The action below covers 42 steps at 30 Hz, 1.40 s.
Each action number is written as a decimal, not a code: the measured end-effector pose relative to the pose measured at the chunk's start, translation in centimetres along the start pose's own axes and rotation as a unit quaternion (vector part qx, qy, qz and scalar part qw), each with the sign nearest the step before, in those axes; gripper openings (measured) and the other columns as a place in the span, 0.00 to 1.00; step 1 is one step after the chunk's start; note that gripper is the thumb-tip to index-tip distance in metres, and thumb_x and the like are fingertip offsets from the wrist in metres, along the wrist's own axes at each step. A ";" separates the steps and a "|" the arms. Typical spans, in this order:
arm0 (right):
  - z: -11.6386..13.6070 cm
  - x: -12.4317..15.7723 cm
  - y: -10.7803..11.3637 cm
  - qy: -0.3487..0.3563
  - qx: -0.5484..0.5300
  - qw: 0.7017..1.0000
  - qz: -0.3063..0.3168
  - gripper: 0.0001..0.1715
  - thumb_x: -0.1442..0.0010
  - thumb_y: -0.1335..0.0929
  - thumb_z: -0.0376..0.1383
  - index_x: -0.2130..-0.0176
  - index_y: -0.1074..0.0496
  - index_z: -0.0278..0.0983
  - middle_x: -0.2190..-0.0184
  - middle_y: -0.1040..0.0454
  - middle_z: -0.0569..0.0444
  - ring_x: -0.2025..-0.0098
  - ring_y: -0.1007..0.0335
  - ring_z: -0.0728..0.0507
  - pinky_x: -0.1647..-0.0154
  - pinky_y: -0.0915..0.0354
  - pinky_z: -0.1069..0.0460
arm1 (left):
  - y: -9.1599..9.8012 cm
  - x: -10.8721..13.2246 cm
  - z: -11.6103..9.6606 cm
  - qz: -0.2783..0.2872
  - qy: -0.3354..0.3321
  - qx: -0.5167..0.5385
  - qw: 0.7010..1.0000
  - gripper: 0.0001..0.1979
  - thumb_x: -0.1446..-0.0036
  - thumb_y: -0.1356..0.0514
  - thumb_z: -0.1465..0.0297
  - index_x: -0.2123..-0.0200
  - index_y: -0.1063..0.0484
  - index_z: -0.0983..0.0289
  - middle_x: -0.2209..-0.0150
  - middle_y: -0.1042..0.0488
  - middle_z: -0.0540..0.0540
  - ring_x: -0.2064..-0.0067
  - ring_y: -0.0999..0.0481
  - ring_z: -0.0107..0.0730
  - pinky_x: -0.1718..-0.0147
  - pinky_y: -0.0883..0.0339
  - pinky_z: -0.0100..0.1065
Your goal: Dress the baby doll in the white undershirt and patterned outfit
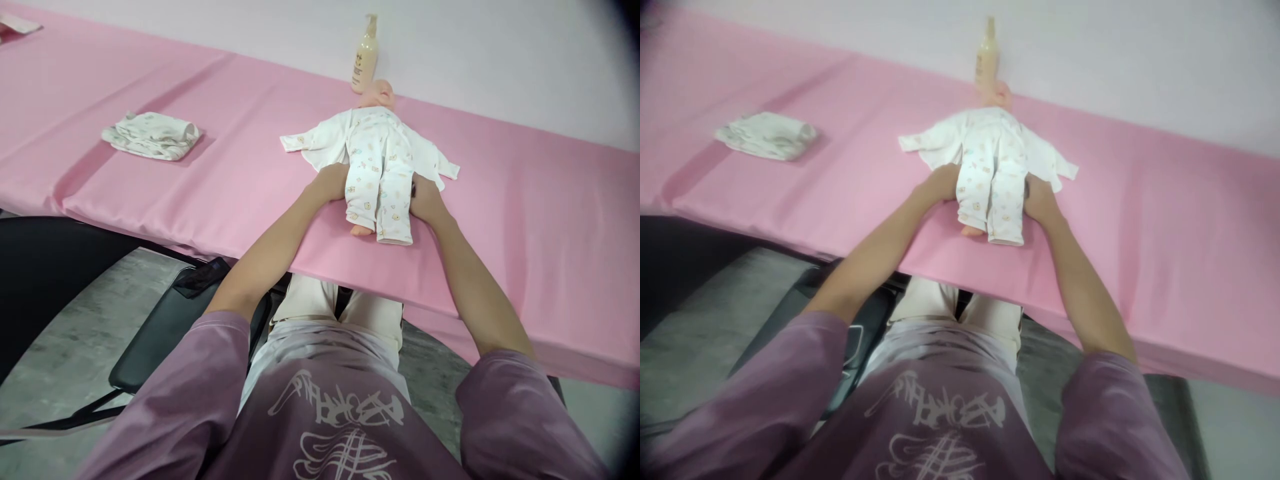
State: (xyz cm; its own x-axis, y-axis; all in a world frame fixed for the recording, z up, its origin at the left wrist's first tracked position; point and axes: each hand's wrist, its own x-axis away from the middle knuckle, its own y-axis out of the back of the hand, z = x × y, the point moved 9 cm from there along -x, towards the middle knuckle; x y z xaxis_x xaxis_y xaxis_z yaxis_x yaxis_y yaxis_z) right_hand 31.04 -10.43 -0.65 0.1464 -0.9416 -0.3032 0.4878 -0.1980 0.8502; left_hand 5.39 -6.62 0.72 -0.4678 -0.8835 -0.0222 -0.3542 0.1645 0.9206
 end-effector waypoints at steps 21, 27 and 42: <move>12.6 5.5 5.8 0.140 -0.008 0.990 -0.022 0.20 0.19 0.29 0.57 0.45 0.24 0.44 0.50 0.17 0.45 0.50 0.24 0.31 0.38 0.29 0.32 | 4.2 10.9 -2.0 -0.105 0.109 0.030 0.988 0.17 0.17 0.49 0.74 0.39 0.21 0.64 0.41 0.14 0.70 0.36 0.18 0.63 0.35 0.25 0.57; 15.7 7.9 1.0 0.211 -0.067 0.965 0.142 0.35 0.28 0.23 0.70 0.50 0.25 0.44 0.53 0.18 0.45 0.51 0.25 0.28 0.37 0.33 0.30 | -0.4 16.4 -2.9 -0.101 0.017 0.153 0.983 0.10 0.24 0.39 0.71 0.43 0.25 0.56 0.39 0.14 0.59 0.35 0.21 0.57 0.29 0.32 0.56; 13.8 7.8 0.2 0.204 -0.087 0.969 0.104 0.29 0.22 0.26 0.65 0.50 0.25 0.45 0.53 0.16 0.47 0.48 0.24 0.28 0.36 0.34 0.31 | -1.6 16.3 -3.7 -0.096 -0.057 0.130 0.985 0.11 0.24 0.39 0.72 0.43 0.23 0.56 0.37 0.15 0.57 0.33 0.24 0.55 0.28 0.35 0.53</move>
State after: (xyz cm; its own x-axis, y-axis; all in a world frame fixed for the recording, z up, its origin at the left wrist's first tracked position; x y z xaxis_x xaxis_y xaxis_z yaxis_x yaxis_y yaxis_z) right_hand 20.39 -21.63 3.10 0.5685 -0.7626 -0.3087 0.5434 0.0664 0.8368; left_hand 1.34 -22.93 0.31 -0.4541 -0.8572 -0.2427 -0.6338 0.1194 0.7642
